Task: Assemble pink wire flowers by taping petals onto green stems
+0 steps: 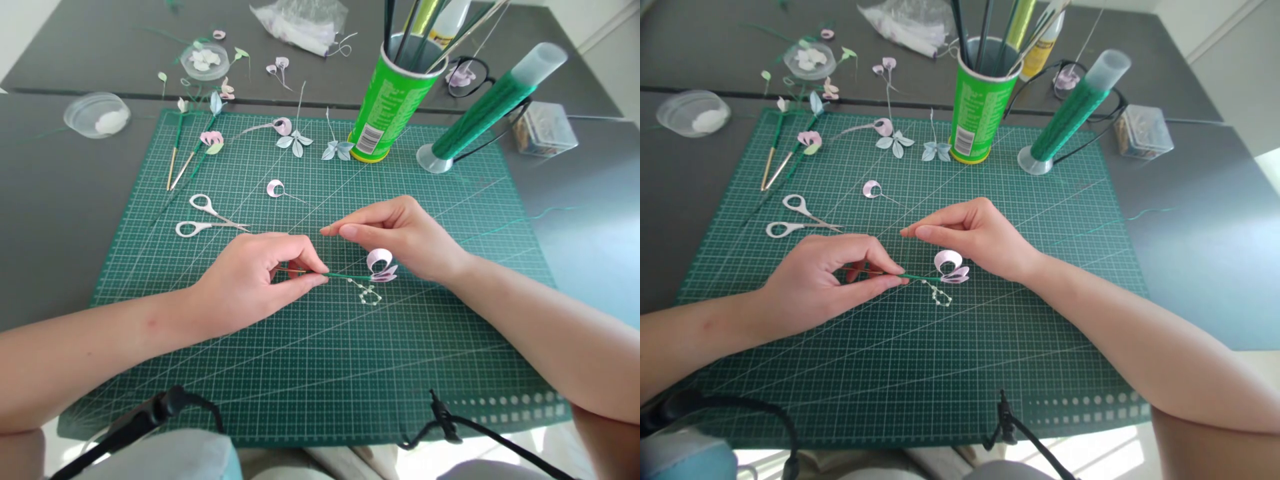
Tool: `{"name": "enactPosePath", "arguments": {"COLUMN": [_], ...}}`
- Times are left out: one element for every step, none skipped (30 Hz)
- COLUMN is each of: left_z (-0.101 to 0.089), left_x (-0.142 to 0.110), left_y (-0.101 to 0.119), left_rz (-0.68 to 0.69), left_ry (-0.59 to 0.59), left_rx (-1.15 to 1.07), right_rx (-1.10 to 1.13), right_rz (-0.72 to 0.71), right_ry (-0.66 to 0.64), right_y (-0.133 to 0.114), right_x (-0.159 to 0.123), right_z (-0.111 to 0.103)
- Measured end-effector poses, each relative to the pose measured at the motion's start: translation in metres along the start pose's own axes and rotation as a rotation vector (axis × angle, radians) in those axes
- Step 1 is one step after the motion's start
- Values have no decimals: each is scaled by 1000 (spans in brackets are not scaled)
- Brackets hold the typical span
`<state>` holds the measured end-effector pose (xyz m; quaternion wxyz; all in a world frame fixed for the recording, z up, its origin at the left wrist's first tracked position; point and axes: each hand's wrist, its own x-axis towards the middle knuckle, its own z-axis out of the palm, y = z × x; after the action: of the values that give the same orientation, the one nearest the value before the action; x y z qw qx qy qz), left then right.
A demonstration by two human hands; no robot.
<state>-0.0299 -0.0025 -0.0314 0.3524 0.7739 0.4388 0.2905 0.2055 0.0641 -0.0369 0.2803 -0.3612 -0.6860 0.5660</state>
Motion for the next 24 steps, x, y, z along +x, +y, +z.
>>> {"name": "enactPosePath", "arguments": {"left_z": [0, 0, 0, 0, 0, 0, 0, -1, -2, -2, -3, -3, -4, -4, -4, -4, -4, -3, -3, -3, -2, -2, -3, -3], "left_x": [0, 1, 1, 1, 1, 1, 1, 1, 1, 1, 1, 1, 1, 1, 1, 0, 0, 0, 0, 0, 0, 1, 2, 4], "left_y": [0, 0, 1, 1, 1, 1, 1, 1, 2, 2, 2, 2, 3, 4, 4, 5, 5, 6, 6, 5, 5, 4, 3, 2], "left_rz": [-10, -18, -28, -38, -50, -60, -70, -77, -82, -84, -87, -91, -96, -105, -120, -139, -161, -182, -203, -221, -236, -253, -269, -282], "left_ry": [1, 1, -1, -7, -12, -16, -17, -16, -12, -5, 4, 12, 22, 34, 44, 56, 70, 89, 110, 130, 151, 166, 174, 175], "left_rx": [-8, -16, -23, -30, -37, -42, -48, -51, -54, -56, -60, -64, -70, -78, -91, -110, -132, -156, -178, -197, -213, -230, -250, -275], "right_rx": [16, 34, 49, 62, 70, 75, 76, 75, 73, 71, 67, 64, 60, 56, 54, 52, 47, 40, 32, 23, 17, 14, 12, 9], "right_rz": [3, 11, 20, 29, 36, 44, 51, 56, 60, 63, 66, 71, 74, 79, 87, 93, 99, 101, 99, 96, 90, 84, 82, 79], "right_ry": [-7, -16, -25, -35, -43, -51, -60, -70, -80, -90, -98, -103, -104, -104, -102, -101, -101, -101, -100, -104, -115, -132, -150, -169], "right_y": [0, 1, 1, 1, 2, 2, 3, 3, 4, 4, 4, 5, 5, 5, 5, 5, 5, 4, 4, 4, 3, 3, 2, 2], "right_x": [1, 1, 1, 2, 2, 2, 2, 2, 2, 2, 1, 1, 1, 1, 1, 1, 1, 1, 1, 1, 1, 1, 1, 1], "right_z": [0, 0, 0, 0, 0, 0, 0, -1, -1, -1, -2, -2, -2, -2, -3, -3, -3, -3, -3, -3, -3, -3, -3, -4]}}
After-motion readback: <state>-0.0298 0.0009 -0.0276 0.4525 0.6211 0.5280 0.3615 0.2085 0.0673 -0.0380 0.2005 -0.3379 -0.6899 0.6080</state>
